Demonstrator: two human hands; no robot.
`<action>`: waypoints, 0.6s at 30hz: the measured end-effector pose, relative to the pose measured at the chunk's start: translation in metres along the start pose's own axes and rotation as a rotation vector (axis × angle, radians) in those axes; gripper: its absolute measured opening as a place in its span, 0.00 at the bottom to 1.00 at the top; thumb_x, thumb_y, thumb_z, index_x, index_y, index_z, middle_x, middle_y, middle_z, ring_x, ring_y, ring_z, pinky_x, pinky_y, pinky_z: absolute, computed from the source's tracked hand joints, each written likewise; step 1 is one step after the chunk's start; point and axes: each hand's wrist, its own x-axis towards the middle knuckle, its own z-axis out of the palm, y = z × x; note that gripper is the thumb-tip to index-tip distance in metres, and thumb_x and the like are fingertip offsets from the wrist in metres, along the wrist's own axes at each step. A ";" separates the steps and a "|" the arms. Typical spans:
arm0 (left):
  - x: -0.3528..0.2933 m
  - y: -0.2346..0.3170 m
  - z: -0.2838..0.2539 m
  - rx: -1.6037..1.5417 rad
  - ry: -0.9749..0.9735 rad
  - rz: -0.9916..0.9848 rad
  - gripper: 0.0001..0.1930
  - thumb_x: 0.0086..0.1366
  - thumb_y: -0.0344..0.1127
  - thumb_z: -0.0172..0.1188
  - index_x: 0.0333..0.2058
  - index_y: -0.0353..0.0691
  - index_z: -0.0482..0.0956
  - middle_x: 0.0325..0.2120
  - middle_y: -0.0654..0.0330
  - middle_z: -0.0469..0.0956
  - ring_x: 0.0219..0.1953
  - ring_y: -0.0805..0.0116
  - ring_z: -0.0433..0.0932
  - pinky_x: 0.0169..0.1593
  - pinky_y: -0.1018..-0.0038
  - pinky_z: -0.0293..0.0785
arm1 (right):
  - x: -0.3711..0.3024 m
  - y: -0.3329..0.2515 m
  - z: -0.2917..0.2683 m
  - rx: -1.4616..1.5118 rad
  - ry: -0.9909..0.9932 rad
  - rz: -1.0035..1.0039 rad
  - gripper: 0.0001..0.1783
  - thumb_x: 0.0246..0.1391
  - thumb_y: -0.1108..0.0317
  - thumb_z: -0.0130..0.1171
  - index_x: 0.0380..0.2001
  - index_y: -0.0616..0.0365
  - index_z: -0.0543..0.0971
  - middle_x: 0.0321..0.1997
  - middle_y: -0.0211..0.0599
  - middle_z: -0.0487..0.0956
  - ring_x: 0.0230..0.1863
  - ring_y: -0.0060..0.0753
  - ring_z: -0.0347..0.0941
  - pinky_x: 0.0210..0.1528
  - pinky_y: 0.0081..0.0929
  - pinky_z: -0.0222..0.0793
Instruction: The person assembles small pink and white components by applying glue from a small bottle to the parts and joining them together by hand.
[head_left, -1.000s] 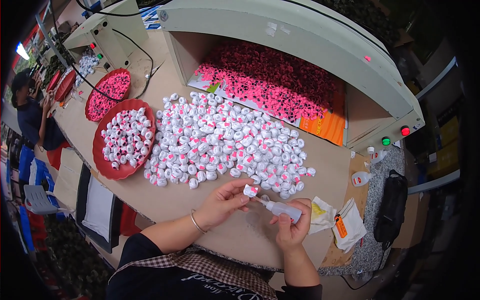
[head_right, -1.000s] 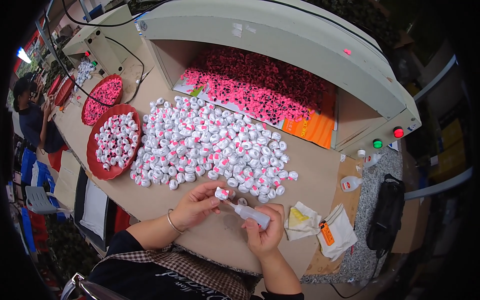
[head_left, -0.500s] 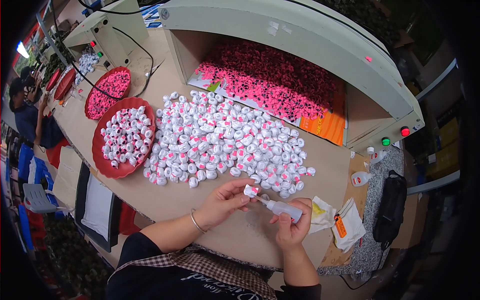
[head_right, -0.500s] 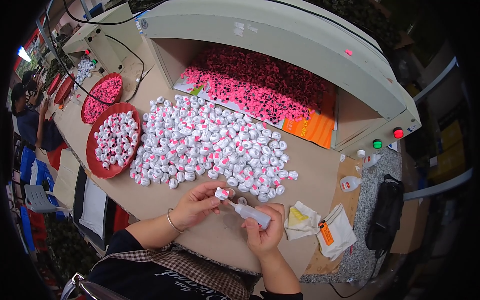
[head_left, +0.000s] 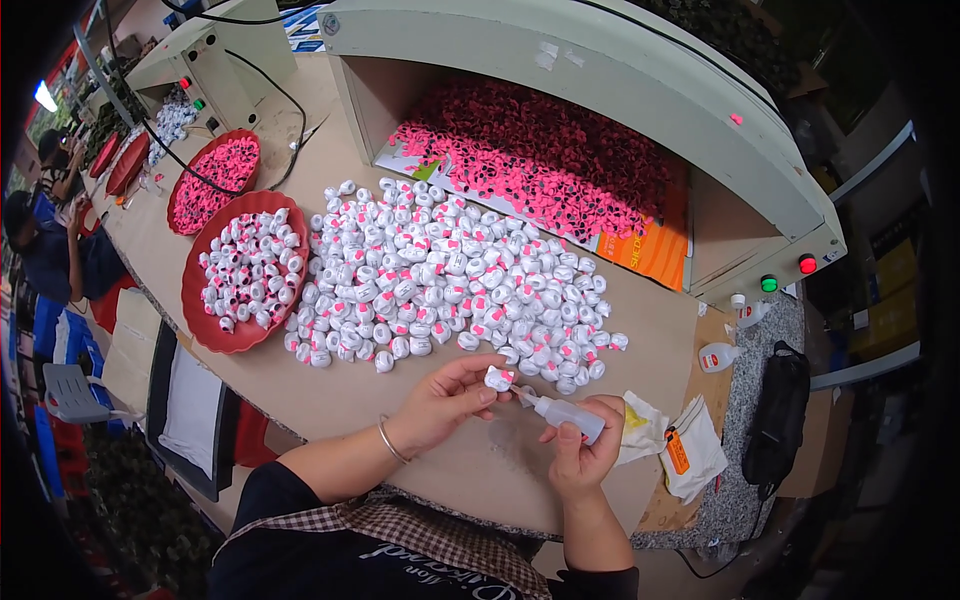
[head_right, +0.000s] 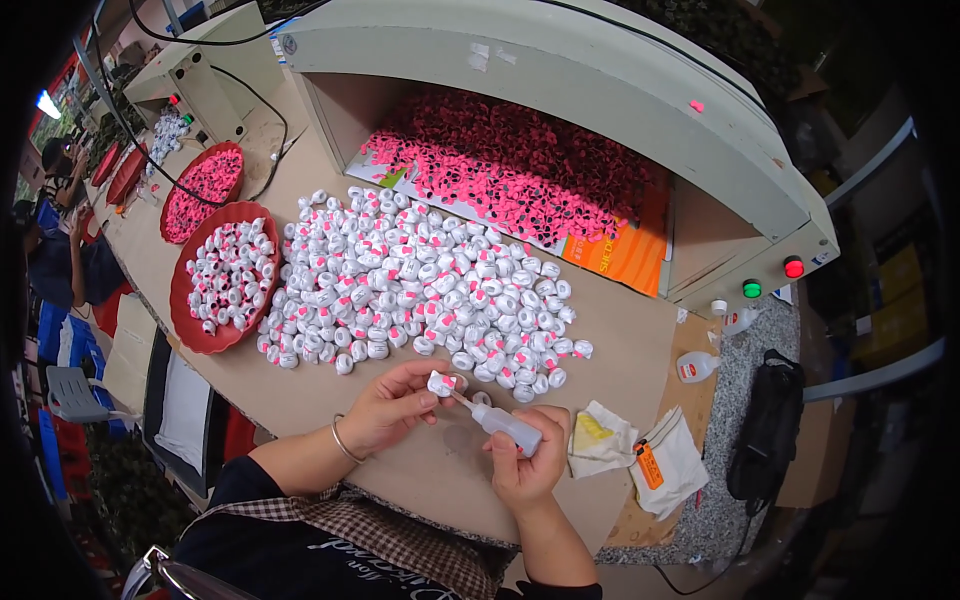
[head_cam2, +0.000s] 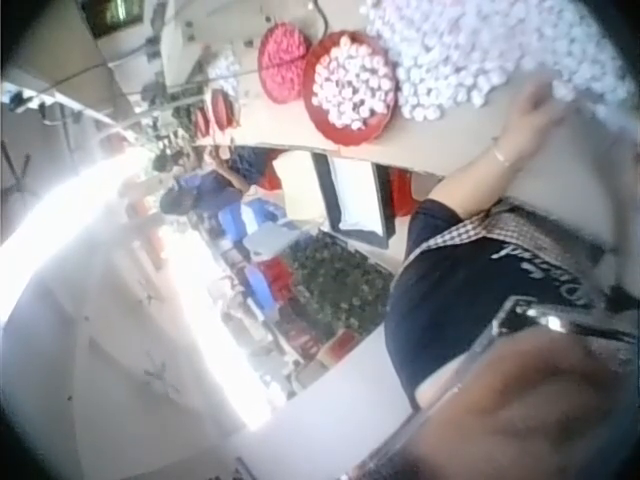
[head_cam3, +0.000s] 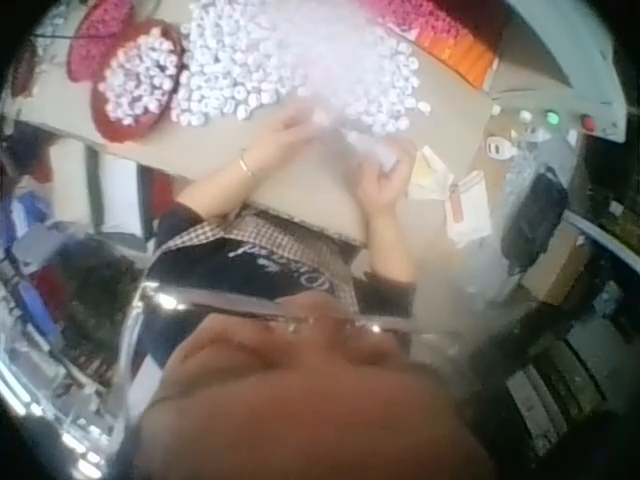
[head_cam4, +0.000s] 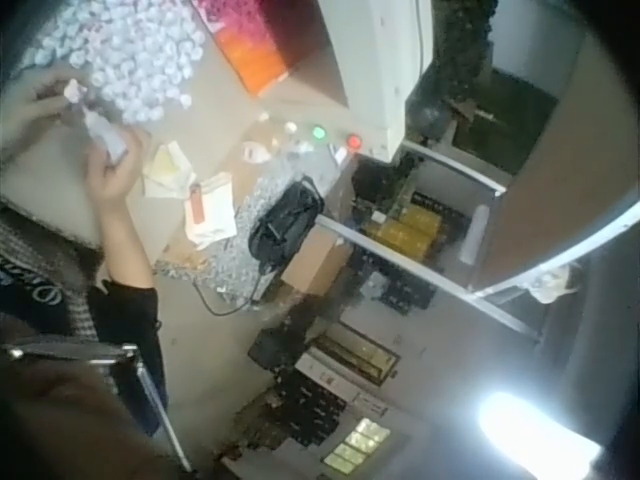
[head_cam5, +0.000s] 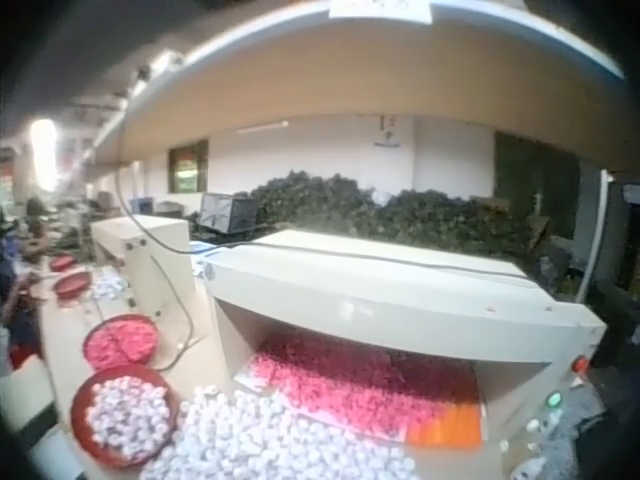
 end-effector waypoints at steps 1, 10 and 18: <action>0.000 0.000 0.000 -0.015 0.005 0.008 0.19 0.58 0.28 0.49 0.49 0.42 0.63 0.40 0.63 0.71 0.42 0.74 0.71 0.37 0.81 0.69 | 0.000 0.001 -0.001 -0.037 0.004 -0.013 0.13 0.47 0.70 0.52 0.33 0.66 0.64 0.33 0.41 0.60 0.21 0.23 0.66 0.15 0.15 0.68; -0.001 0.000 0.001 -0.009 0.030 0.052 0.19 0.57 0.26 0.49 0.49 0.41 0.63 0.39 0.64 0.70 0.40 0.75 0.71 0.37 0.81 0.69 | -0.001 0.000 -0.005 -0.140 -0.040 -0.029 0.13 0.48 0.68 0.50 0.33 0.66 0.63 0.33 0.40 0.59 0.22 0.24 0.65 0.15 0.15 0.68; 0.001 0.000 0.001 0.079 0.027 0.043 0.19 0.57 0.26 0.49 0.49 0.40 0.63 0.40 0.64 0.70 0.40 0.76 0.71 0.37 0.82 0.70 | -0.001 -0.002 0.003 0.034 -0.014 0.064 0.13 0.47 0.69 0.52 0.33 0.66 0.64 0.33 0.40 0.60 0.24 0.24 0.66 0.16 0.16 0.69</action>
